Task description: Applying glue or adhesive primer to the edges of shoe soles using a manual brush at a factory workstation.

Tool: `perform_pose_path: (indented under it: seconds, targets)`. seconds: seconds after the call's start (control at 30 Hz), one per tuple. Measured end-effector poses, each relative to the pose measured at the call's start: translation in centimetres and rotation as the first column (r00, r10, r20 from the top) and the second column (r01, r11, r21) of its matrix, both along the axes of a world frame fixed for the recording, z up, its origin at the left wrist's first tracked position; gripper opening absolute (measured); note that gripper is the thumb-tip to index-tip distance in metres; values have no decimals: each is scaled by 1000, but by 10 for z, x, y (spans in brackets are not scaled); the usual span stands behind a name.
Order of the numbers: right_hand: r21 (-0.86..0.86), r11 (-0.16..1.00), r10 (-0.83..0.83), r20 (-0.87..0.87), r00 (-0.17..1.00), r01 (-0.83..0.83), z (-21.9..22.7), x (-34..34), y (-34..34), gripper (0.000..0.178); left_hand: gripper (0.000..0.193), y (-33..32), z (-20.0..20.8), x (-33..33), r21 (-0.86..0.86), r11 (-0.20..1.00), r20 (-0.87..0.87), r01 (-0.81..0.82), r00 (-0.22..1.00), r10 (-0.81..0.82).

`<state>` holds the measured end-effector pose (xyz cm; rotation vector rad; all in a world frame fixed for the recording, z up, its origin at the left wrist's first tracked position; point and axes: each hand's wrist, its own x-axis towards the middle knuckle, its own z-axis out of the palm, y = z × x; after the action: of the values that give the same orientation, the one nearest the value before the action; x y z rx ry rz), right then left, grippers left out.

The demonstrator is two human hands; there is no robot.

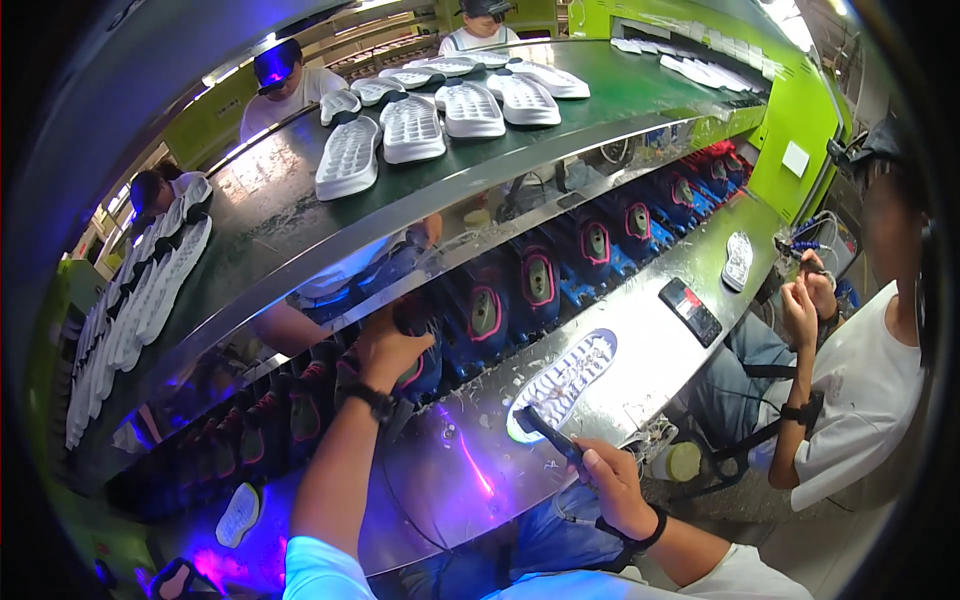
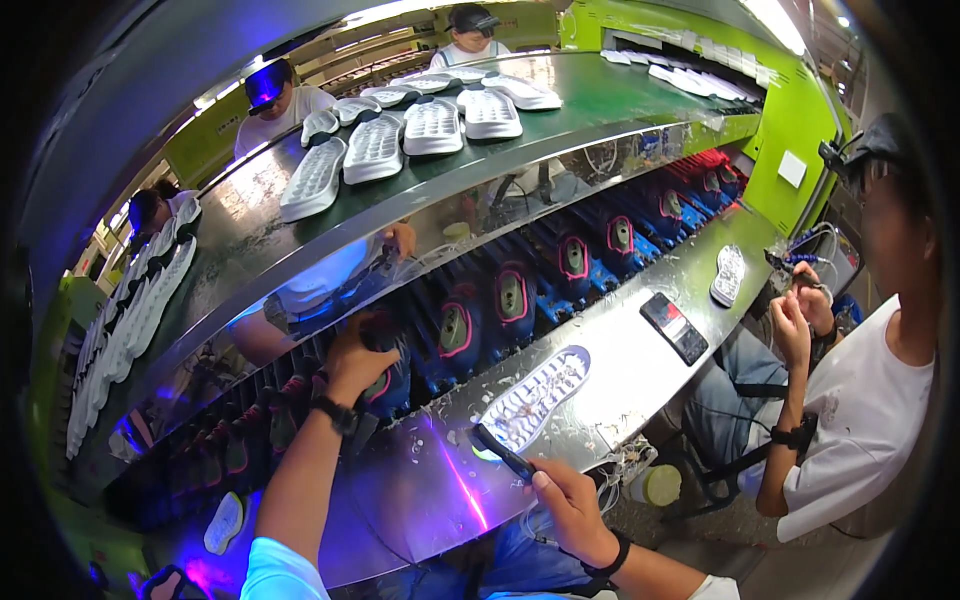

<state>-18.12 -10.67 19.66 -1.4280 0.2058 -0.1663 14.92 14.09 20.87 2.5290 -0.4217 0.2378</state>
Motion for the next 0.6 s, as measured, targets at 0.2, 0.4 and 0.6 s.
perform_pose_path:
  seconds: [0.2,0.4,0.6]
  targets:
    - [73,996,-40,-114,993,49,-7,5,3,41,70,-6,-26,12,256,964,-52,67,997,-55]
    - [14,1000,-26,-123,992,28,-9,12,4,55,58,75,-24,10,237,965,394,-116,919,13]
    - [96,995,23,-58,998,-18,-4,9,12,44,73,210,-12,-15,301,909,-118,-286,935,334]
